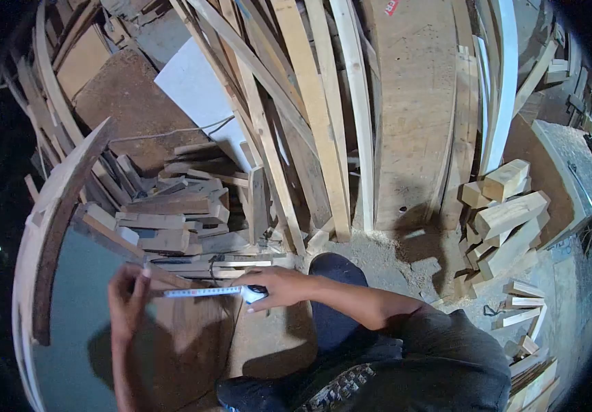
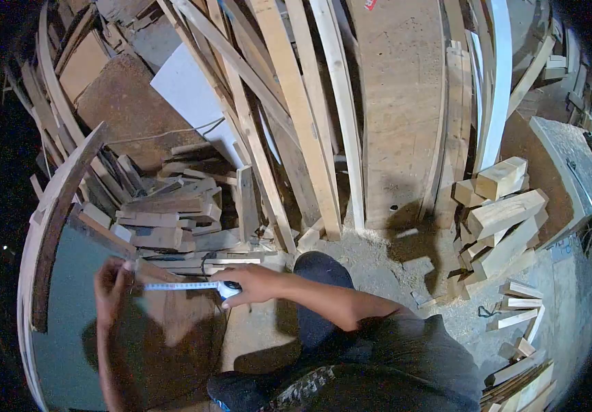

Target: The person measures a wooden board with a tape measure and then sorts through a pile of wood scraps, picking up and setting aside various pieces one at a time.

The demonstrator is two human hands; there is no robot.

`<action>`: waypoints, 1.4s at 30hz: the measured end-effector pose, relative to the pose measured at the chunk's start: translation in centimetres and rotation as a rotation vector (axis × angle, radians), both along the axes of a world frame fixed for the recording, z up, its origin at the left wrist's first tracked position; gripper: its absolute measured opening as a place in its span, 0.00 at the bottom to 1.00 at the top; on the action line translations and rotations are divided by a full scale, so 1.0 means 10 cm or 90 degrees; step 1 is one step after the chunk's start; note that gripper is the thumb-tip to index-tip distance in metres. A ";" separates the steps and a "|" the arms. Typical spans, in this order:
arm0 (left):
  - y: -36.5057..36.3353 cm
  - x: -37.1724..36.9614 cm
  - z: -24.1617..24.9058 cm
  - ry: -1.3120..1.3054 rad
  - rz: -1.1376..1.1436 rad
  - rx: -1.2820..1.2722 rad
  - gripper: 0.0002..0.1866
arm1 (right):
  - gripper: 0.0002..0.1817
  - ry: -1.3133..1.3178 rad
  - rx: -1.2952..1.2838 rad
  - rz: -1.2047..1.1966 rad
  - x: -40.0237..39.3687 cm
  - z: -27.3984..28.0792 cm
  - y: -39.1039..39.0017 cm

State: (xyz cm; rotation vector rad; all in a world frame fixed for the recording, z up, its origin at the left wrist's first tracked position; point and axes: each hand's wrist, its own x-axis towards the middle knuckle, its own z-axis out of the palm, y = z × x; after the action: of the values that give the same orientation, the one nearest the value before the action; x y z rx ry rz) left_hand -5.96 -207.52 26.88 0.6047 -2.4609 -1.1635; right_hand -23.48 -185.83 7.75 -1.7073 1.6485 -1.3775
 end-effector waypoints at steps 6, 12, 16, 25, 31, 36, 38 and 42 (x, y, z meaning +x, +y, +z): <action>0.00 0.04 0.39 -0.083 -0.030 -0.268 0.09 | 0.31 -0.050 -0.004 -0.025 0.02 0.03 0.00; -0.76 0.07 1.54 -0.075 0.268 -0.950 0.20 | 0.30 -0.053 0.205 0.021 0.20 -0.91 -0.51; -1.36 0.32 1.71 -0.285 0.380 -0.985 0.24 | 0.30 0.117 0.406 0.110 0.45 -1.81 -0.94; -1.98 0.57 1.46 -0.275 0.351 -0.947 0.27 | 0.19 0.083 0.570 0.123 0.76 -3.97 -1.14; -1.92 0.52 1.47 -0.310 0.371 -0.930 0.23 | 0.27 0.056 0.587 0.210 0.67 -3.97 -1.27; -1.96 0.63 1.48 -0.364 0.355 -1.021 0.23 | 0.27 -0.041 0.482 0.173 0.85 -3.94 -1.36; -1.89 0.53 1.41 -0.291 0.420 -0.905 0.22 | 0.27 -0.030 0.460 0.243 0.77 -3.64 -1.46; -2.22 0.79 1.46 -0.311 0.334 -0.947 0.23 | 0.19 -0.156 0.570 0.326 0.29 -2.47 -1.45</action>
State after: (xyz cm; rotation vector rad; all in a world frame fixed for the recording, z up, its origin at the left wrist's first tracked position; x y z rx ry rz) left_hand 1.92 -229.73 41.47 0.9117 -2.4174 1.0936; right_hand -20.59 -200.36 -16.98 -1.2137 1.2562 -0.4511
